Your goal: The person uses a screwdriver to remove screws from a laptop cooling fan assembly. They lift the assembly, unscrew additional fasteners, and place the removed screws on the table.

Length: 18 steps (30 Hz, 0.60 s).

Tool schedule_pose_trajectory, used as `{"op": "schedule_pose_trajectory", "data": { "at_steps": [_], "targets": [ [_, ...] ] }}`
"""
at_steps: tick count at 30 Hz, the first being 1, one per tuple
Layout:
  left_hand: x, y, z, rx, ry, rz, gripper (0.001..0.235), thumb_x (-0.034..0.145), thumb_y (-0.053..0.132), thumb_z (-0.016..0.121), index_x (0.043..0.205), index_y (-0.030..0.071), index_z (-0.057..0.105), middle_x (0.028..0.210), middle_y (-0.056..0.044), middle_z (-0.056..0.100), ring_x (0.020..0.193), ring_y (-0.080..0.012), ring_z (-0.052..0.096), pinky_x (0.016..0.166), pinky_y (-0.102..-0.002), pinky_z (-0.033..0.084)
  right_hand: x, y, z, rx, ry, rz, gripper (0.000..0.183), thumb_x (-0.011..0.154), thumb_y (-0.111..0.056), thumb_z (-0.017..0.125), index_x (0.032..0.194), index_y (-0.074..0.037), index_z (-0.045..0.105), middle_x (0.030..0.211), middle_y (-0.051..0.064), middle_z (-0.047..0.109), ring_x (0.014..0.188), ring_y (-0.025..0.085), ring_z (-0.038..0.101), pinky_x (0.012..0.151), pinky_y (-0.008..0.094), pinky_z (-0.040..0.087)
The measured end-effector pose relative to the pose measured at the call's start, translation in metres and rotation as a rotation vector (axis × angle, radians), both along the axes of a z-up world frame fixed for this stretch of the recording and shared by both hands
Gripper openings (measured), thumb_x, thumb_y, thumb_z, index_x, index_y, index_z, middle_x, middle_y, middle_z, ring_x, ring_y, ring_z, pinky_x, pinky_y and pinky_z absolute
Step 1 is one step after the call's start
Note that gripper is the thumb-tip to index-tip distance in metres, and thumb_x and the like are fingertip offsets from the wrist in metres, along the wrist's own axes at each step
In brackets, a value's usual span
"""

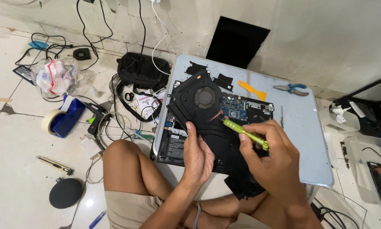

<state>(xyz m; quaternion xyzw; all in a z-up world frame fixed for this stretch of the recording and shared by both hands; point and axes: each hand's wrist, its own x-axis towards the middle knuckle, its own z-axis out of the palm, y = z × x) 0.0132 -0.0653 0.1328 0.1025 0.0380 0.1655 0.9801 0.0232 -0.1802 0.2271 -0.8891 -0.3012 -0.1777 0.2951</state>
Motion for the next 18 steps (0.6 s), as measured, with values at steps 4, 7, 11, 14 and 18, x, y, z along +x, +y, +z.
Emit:
{"op": "schedule_pose_trajectory", "data": {
  "at_steps": [4, 7, 11, 14, 18],
  "targets": [
    [-0.0021, -0.0012, 0.0062, -0.002, 0.022, -0.006, 0.067, 0.098, 0.043, 0.035, 0.131, -0.015, 0.049, 0.133, -0.029, 0.056, 0.122, -0.0355, 0.056, 0.111, -0.042, 0.042, -0.0038, 0.0029, -0.0020, -0.034, 0.055, -0.039, 0.015, 0.088, -0.017, 0.065, 0.100, -0.009, 0.067, 0.091, 0.003, 0.065, 0.079, 0.015, 0.064, 0.070, 0.027, 0.049],
    [-0.0023, -0.0025, 0.0075, -0.013, 0.017, -0.006, 0.065, 0.099, 0.041, 0.035, 0.131, -0.014, 0.048, 0.133, -0.030, 0.055, 0.123, -0.0353, 0.055, 0.113, -0.040, 0.041, -0.0053, 0.0040, -0.0038, -0.011, 0.023, -0.007, 0.013, 0.088, -0.015, 0.065, 0.099, -0.009, 0.066, 0.091, 0.003, 0.065, 0.077, 0.014, 0.064, 0.070, 0.025, 0.048],
    [-0.0006, -0.0044, 0.0045, -0.019, 0.033, 0.002, 0.065, 0.098, 0.041, 0.036, 0.129, -0.015, 0.050, 0.132, -0.031, 0.055, 0.123, -0.0352, 0.056, 0.113, -0.040, 0.041, -0.0040, 0.0039, -0.0050, -0.025, -0.008, 0.011, 0.011, 0.087, -0.014, 0.065, 0.097, -0.008, 0.065, 0.090, 0.004, 0.065, 0.077, 0.015, 0.064, 0.070, 0.026, 0.048],
    [-0.0020, -0.0048, 0.0047, -0.018, 0.030, 0.001, 0.065, 0.098, 0.040, 0.036, 0.130, -0.014, 0.049, 0.133, -0.031, 0.055, 0.124, -0.0352, 0.056, 0.113, -0.040, 0.041, -0.0048, 0.0043, -0.0039, -0.024, 0.002, 0.017, 0.011, 0.088, -0.014, 0.065, 0.096, -0.007, 0.065, 0.090, 0.004, 0.065, 0.076, 0.015, 0.064, 0.070, 0.026, 0.049],
    [-0.0038, -0.0038, 0.0085, -0.006, 0.022, -0.014, 0.065, 0.099, 0.040, 0.035, 0.131, -0.015, 0.049, 0.132, -0.031, 0.055, 0.123, -0.0348, 0.056, 0.113, -0.039, 0.041, -0.0052, 0.0041, -0.0032, -0.020, 0.029, 0.004, 0.010, 0.088, -0.014, 0.065, 0.096, -0.008, 0.065, 0.090, 0.003, 0.065, 0.075, 0.014, 0.064, 0.068, 0.025, 0.050]
  ]
}}
